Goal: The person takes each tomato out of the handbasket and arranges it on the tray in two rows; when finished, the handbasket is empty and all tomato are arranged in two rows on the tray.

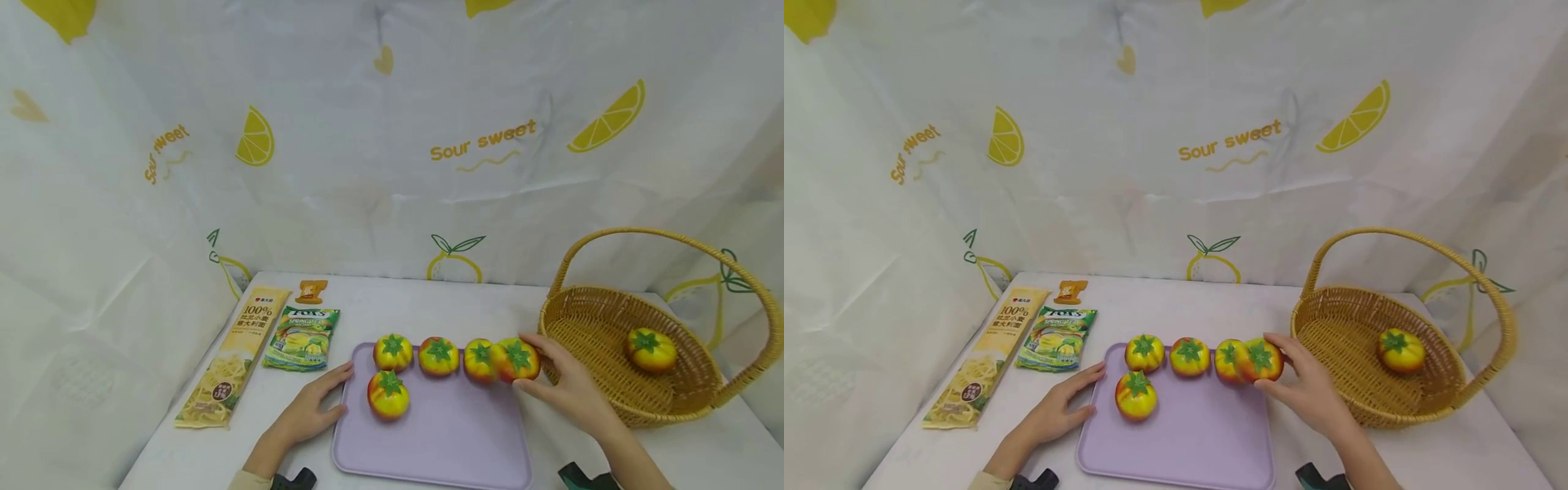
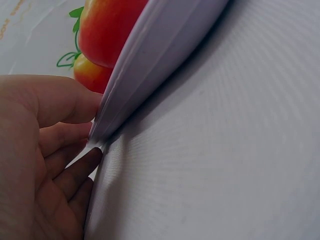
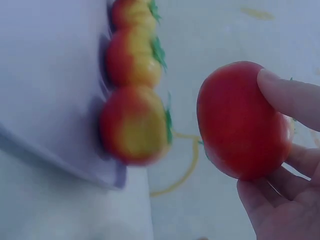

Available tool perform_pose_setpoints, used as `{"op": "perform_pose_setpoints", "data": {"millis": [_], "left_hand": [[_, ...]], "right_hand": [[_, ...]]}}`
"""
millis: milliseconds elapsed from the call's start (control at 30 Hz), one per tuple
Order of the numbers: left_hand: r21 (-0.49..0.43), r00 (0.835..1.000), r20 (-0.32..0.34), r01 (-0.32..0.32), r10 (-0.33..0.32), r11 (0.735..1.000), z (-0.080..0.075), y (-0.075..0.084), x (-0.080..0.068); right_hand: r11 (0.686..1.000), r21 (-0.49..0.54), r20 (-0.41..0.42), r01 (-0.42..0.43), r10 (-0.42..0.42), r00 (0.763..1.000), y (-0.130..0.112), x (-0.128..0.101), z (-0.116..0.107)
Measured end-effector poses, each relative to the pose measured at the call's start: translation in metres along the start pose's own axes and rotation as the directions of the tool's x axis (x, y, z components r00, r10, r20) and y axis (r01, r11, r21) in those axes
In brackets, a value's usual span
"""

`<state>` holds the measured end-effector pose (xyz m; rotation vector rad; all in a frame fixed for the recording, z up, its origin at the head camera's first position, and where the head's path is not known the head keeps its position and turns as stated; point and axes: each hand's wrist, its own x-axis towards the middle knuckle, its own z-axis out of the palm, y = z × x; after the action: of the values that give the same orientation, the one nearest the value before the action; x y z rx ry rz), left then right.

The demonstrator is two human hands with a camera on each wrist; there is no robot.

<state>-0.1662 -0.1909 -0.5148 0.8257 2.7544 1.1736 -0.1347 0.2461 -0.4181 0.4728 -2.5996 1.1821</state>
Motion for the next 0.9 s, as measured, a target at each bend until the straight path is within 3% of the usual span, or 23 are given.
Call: {"op": "perform_pose_setpoints", "data": {"millis": [233,533,800,900], "left_hand": [[0.008,1.000,-0.004,-0.018,0.018,1.000,0.000,-0.001,0.000],[0.018,0.999,-0.012,-0.035,0.035,0.999,0.002,0.000,0.000],[0.020,1.000,-0.012,-0.018,0.018,1.000,0.001,0.001,-0.001],[0.019,1.000,-0.003,-0.007,0.007,1.000,0.000,0.002,-0.001]], "right_hand": [[0.999,0.019,0.100,-0.042,0.040,0.994,-0.014,-0.007,0.036],[0.988,0.121,0.203,-0.096,0.070,0.977,-0.024,-0.008,0.074],[0.999,0.039,0.209,0.008,-0.016,0.978,-0.030,-0.011,0.096],[0.999,0.039,0.236,-0.033,0.023,0.971,-0.030,-0.012,0.100]]}}
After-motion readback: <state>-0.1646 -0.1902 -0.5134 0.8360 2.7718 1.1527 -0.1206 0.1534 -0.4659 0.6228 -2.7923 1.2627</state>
